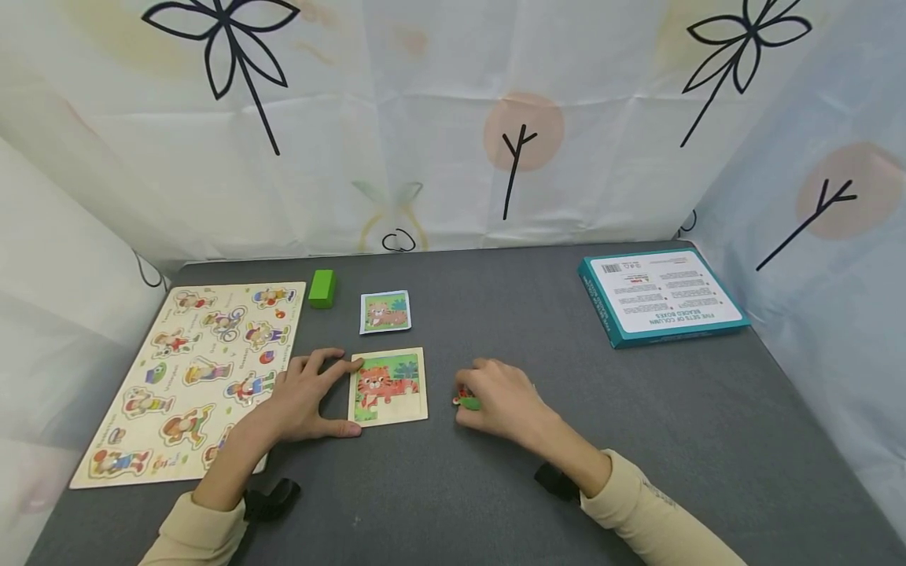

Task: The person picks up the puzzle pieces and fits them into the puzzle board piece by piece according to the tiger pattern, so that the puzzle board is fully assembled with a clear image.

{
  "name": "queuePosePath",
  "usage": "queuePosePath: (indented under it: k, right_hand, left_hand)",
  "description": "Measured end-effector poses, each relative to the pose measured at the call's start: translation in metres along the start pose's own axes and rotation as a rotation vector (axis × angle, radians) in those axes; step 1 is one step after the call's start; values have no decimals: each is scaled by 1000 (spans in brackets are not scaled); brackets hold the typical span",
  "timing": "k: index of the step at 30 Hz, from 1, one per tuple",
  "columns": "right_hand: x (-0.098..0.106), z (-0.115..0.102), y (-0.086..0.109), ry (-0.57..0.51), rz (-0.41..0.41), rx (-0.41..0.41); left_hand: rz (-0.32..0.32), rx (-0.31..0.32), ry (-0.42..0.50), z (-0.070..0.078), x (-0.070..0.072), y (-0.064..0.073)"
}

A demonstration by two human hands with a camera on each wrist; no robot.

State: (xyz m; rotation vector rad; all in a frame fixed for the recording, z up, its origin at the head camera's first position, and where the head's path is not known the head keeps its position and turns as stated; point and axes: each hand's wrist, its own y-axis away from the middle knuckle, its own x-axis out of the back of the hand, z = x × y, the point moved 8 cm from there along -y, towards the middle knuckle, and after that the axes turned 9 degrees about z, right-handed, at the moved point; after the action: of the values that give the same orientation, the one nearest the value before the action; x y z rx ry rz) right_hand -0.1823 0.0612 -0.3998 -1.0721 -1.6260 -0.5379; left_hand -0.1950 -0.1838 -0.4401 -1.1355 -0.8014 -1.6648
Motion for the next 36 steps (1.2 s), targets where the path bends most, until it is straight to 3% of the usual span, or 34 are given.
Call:
queuePosePath:
  k: [19,28,36]
  right_hand:
    - [-29,-58,-36,56,-104,83]
    - [-44,-82,-49,117,-94,119]
    - [-51,-89,-52,197,-69,125]
  left_hand:
    - [16,-1,-1,-1,-1,0]
    - [31,-8,9,-2,0,1]
    - [49,-23,14,-1,2,1]
